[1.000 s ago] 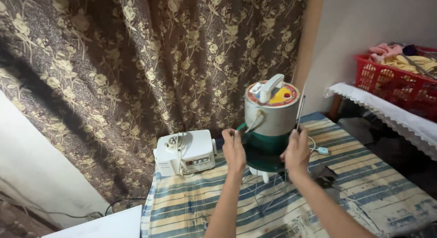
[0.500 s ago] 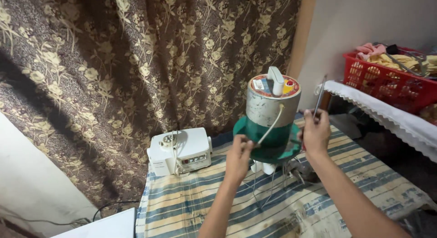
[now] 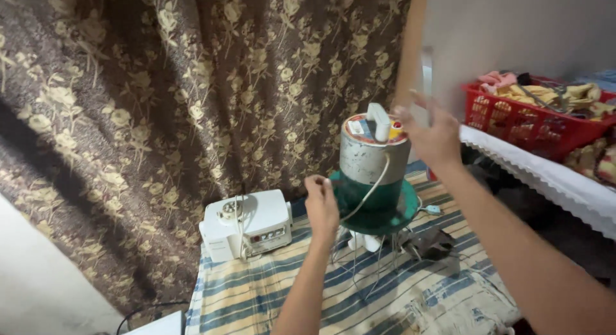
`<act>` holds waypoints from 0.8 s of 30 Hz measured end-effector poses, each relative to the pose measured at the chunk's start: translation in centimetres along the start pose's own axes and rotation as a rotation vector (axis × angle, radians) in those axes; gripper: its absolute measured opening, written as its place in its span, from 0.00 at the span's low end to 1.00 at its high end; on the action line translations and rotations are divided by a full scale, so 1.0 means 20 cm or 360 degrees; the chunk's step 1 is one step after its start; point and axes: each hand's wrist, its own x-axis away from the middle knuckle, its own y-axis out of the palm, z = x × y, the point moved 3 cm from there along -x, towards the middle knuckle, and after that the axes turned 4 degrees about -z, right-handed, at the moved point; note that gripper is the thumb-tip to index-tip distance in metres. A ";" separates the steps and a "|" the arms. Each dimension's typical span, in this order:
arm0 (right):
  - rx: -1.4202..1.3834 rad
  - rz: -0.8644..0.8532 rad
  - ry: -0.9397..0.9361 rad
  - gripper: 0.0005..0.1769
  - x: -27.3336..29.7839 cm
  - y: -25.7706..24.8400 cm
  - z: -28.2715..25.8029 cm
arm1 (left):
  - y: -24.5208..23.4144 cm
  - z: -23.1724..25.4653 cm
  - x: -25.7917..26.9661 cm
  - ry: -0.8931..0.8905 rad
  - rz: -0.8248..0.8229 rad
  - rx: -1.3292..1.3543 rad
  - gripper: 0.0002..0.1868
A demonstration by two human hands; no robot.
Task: Repairing and adjusting a blender-like appliance and associated electrical wiring.
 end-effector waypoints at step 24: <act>0.0312 -0.1211 0.0086 0.31 -0.25 0.16 -0.10 | 0.28 -0.33 -0.21 0.0005 0.0197 0.0100 0.20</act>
